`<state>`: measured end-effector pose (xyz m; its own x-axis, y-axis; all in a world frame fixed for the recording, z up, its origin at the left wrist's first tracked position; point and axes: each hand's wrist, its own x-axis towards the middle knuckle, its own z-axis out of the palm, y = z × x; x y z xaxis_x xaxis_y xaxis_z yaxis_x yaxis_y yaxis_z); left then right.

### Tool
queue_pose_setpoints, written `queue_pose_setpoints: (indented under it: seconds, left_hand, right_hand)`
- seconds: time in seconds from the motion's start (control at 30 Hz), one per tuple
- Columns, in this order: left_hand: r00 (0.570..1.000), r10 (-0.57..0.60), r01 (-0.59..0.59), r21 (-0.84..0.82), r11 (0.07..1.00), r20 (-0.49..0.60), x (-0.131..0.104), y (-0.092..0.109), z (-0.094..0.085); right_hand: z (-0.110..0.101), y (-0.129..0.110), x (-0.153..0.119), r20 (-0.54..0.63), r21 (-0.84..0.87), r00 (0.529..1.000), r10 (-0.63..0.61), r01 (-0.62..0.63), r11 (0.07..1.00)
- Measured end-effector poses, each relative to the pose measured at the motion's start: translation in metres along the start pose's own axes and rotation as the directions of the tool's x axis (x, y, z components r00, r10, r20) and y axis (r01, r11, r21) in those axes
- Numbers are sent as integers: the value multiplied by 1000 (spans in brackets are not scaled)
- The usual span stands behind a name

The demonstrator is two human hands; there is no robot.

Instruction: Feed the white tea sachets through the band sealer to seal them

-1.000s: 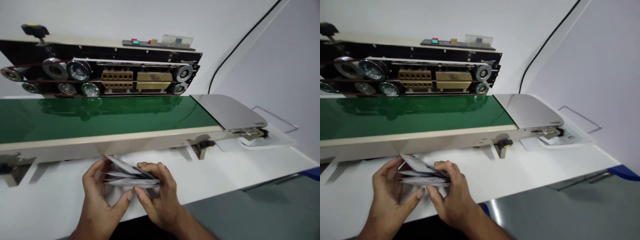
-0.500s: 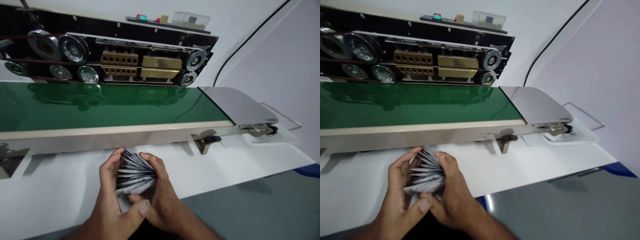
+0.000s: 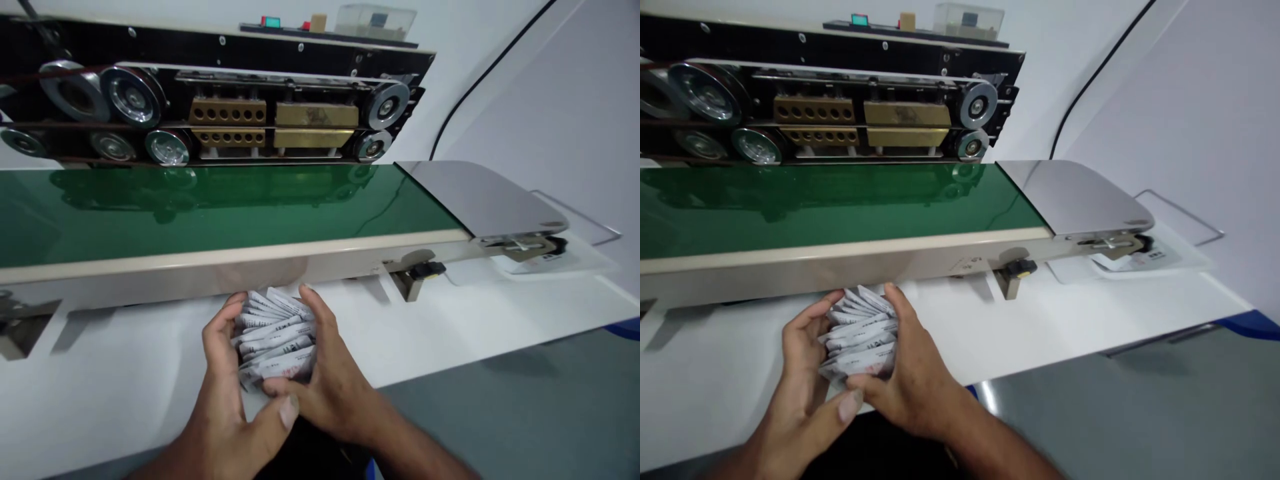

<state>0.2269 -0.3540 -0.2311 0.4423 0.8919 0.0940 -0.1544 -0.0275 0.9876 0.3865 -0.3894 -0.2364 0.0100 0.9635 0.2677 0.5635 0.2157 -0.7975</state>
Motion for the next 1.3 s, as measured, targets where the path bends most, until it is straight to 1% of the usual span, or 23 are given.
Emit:
queue_pose_setpoints:
  seconds: [0.07,0.13,0.2,0.23,0.27,0.37,0.43,0.5,0.57,0.6,0.7,0.77,0.83,0.9,0.93,0.97,1.0,1.07,1.1,1.17,1.23,1.3]
  left_hand:
    - [996,87,-87,8,996,-22,2,-2,-1]
    - [984,150,-155,-44,987,-92,5,-6,-5]
    - [969,171,-189,-90,978,-177,8,-8,-8]
    - [967,164,-185,-97,978,-195,8,-8,-9]
    - [972,139,-159,-96,983,-189,8,-8,-8]
    - [994,24,-33,-83,996,-102,4,-4,-3]
    - [998,-17,9,-137,991,-58,3,-2,1]
    - [998,-6,-9,-232,973,-64,4,-5,2]
    - [994,-18,-14,-297,955,-107,8,-9,0]
    - [990,-39,-5,-303,953,-138,10,-12,-2]
    - [975,-121,69,-263,962,-186,13,-14,-6]
    - [974,-137,105,-178,978,-179,11,-12,-8]
    - [984,-119,120,1,993,-132,9,-7,-9]
    - [993,-99,111,191,975,-71,7,-4,-8]
    - [995,-94,99,255,962,-32,7,-2,-7]
    - [995,-95,89,274,958,8,6,-1,-6]
    - [994,-97,82,256,963,47,6,0,-3]
    - [991,-93,78,142,987,98,5,1,3]
    - [992,-81,76,61,995,92,5,1,7]
    - [998,-56,58,-74,996,38,6,1,13]
    - [999,-35,33,-115,993,-14,7,1,16]
    - [999,8,-13,-129,992,-38,8,2,17]
  right_hand:
    - [1,2,1,-99,9,990,-102,104,995]
    - [1,6,0,-182,43,967,-176,187,981]
    - [1,8,-1,-207,32,954,-216,227,973]
    - [1,9,-1,-193,3,955,-225,230,973]
    - [1,9,-2,-159,-31,961,-228,226,974]
    - [-1,6,-1,-54,-111,973,-225,218,970]
    - [-4,4,0,-14,-88,981,-194,192,977]
    - [-7,4,1,-18,-53,987,-159,158,986]
    - [-10,4,0,-21,-30,989,-144,143,989]
    - [-11,5,0,-22,-25,988,-152,151,988]
    - [-13,7,-1,-2,0,982,-187,187,982]
    - [-13,7,-2,14,10,980,-201,201,980]
    - [-14,6,-3,22,10,981,-195,194,981]
    - [-15,5,-3,13,-2,984,-176,176,984]
    - [-15,5,-4,10,-10,986,-166,166,986]
    - [-15,5,-4,8,-17,987,-162,162,987]
    - [-15,6,-4,7,-23,987,-163,163,986]
    - [-14,6,-5,-9,-35,984,-175,175,984]
    - [-13,7,-5,-25,-39,982,-188,187,982]
    - [-10,6,-6,-54,-42,978,-200,198,979]
    - [-8,5,-7,-53,-28,975,-216,214,976]
    - [-9,4,-7,-33,-8,958,-286,286,958]
